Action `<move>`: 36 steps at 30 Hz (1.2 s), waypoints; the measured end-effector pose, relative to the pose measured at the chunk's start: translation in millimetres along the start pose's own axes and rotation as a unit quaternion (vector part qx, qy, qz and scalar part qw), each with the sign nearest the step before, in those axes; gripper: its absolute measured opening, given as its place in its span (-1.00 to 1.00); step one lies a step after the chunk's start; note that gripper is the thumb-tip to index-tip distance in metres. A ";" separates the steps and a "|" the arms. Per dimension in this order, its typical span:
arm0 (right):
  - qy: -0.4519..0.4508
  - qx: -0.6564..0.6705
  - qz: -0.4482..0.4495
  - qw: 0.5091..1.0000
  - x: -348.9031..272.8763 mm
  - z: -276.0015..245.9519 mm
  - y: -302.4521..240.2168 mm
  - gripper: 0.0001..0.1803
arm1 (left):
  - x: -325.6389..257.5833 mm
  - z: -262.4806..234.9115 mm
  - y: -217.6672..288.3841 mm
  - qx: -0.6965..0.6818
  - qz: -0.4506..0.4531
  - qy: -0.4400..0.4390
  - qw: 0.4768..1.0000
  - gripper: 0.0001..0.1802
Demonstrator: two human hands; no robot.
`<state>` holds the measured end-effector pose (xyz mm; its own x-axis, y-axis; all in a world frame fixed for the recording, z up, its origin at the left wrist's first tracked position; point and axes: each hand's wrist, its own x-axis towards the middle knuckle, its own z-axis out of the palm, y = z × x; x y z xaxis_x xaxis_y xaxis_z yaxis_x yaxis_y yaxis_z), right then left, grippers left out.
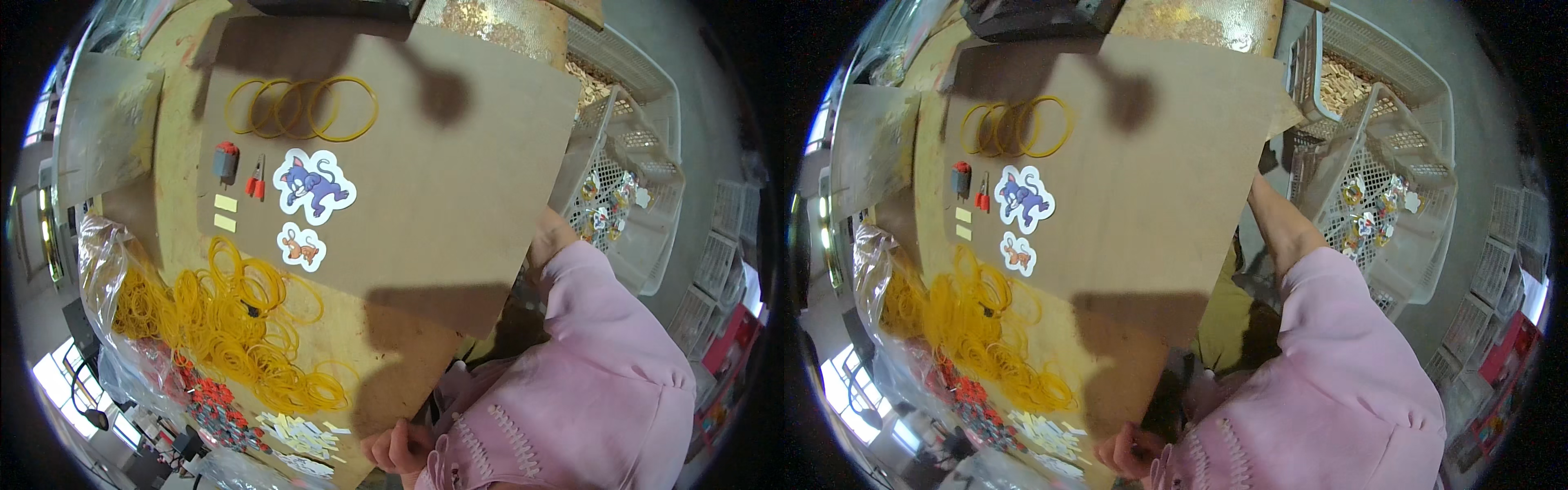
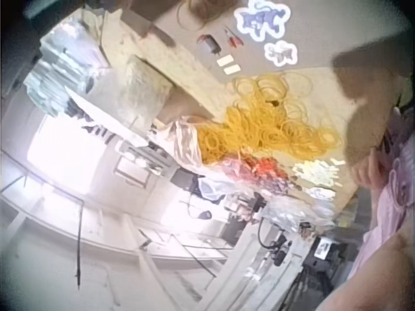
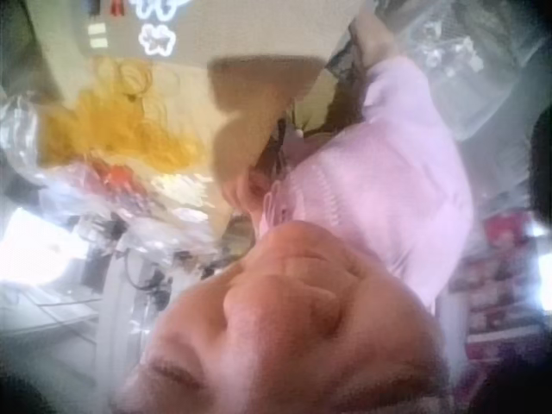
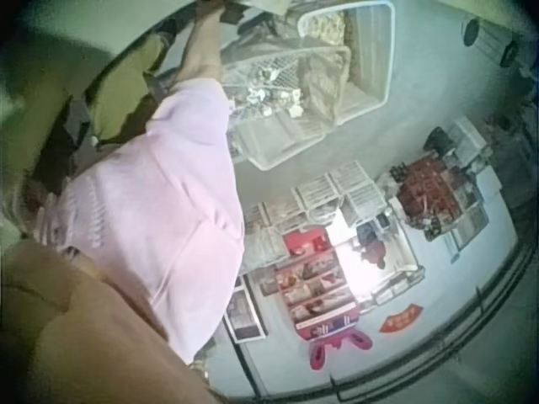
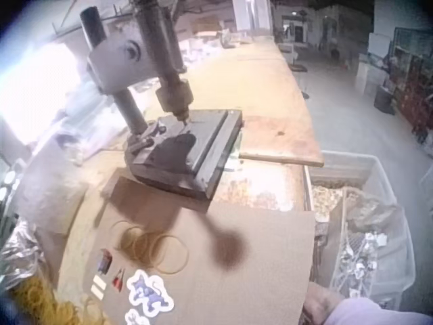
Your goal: The person assembles small craft kits by placing stickers, rubber bands, and small plastic pieces into clear plastic bags. They handle each item individually, open the bags, insert the contents, and set the filled bags aside on the table.
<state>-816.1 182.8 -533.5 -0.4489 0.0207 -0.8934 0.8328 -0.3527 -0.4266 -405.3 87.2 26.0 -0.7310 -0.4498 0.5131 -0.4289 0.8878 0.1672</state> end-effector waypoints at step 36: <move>0.166 -0.534 -0.252 0.790 -197.8 -34.0 84.5 -0.62 | 12.5 1.7 1.0 -0.015 -0.030 -0.060 0.998 -0.79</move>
<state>-645.9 180.7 -397.6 -0.8481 0.2134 -0.4850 0.4536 0.7656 -0.4563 -415.7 82.3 31.1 -0.7638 -0.5091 0.3968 -0.4590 0.8606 0.2205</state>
